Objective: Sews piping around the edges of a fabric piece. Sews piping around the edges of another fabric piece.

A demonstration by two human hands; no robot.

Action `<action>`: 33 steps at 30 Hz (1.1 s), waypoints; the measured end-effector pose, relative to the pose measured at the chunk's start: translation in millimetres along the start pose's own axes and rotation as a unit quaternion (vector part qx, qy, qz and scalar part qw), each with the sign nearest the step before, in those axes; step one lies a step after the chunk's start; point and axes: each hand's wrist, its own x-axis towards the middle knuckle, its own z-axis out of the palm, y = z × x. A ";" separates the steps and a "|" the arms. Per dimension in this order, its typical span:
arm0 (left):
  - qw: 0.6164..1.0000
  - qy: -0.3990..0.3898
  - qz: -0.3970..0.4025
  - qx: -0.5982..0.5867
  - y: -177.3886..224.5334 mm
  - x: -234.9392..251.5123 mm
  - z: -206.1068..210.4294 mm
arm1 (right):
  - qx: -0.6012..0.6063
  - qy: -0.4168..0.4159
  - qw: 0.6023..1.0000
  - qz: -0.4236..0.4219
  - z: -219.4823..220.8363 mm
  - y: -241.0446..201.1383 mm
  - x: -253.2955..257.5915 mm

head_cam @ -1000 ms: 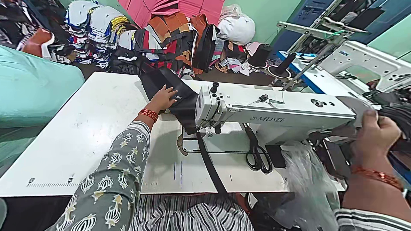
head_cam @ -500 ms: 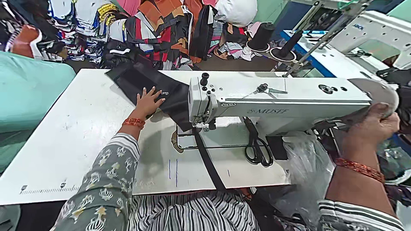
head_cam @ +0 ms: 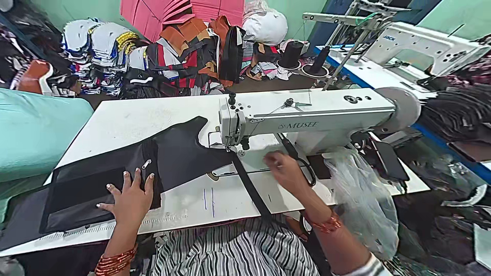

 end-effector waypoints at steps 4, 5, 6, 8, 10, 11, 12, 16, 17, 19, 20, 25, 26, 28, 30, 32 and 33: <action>1.000 0.019 0.002 -0.007 7.6 4.3 -2.9 | 0.040 -0.144 0.984 0.092 57.1 -35.2 37.9; 0.998 0.050 0.027 -0.019 11.8 3.3 -3.8 | 0.026 -0.170 0.977 0.124 64.9 -42.6 47.5; 0.993 0.089 0.070 -0.034 18.0 2.0 -3.5 | 0.006 -0.185 0.972 0.146 71.1 -49.0 55.4; 0.970 0.136 0.187 -0.078 41.6 -3.3 -0.8 | -0.025 -0.195 0.966 0.169 76.9 -57.3 63.2; 0.946 0.076 0.288 -0.130 76.9 -12.9 4.9 | -0.024 -0.192 0.967 0.166 77.7 -57.9 64.7; 0.931 0.029 0.333 -0.147 95.3 -17.8 11.6 | -0.018 -0.191 0.969 0.156 77.2 -56.2 64.3; 0.913 -0.011 0.371 -0.170 112.5 -22.4 20.8 | -0.015 -0.190 0.971 0.147 76.4 -54.3 63.5; 0.888 -0.129 0.417 -0.144 166.3 -27.7 39.7 | -0.029 -0.189 0.976 0.104 72.3 -49.4 60.1; 0.888 -0.133 0.420 -0.134 174.2 -25.8 42.2 | -0.035 -0.193 0.975 0.101 71.3 -49.8 60.0; 0.889 -0.148 0.422 -0.096 185.4 -23.0 41.2 | -0.042 -0.202 0.973 0.102 70.8 -49.7 60.4; 0.887 -0.160 0.428 -0.065 189.5 -22.8 38.1 | -0.041 -0.207 0.972 0.102 70.8 -49.1 60.9; 0.858 -0.123 0.498 0.036 191.7 -22.5 37.2 | -0.055 -0.244 0.964 0.088 68.5 -47.7 64.7; 0.862 -0.124 0.491 0.023 192.5 -19.9 36.0 | -0.054 -0.252 0.962 0.088 67.7 -47.2 65.4; 0.888 -0.166 0.428 -0.041 196.2 -9.4 27.2 | -0.039 -0.257 0.961 0.090 65.6 -45.1 66.3; 0.897 -0.170 0.380 -0.146 193.1 6.5 26.2 | -0.036 -0.270 0.958 0.085 62.6 -43.6 66.5; 0.894 -0.201 0.350 -0.197 190.3 18.2 23.6 | -0.056 -0.292 0.953 0.057 61.3 -43.8 66.2; 0.891 -0.210 0.347 -0.203 189.5 20.9 23.2 | -0.057 -0.298 0.952 0.048 61.8 -46.0 65.5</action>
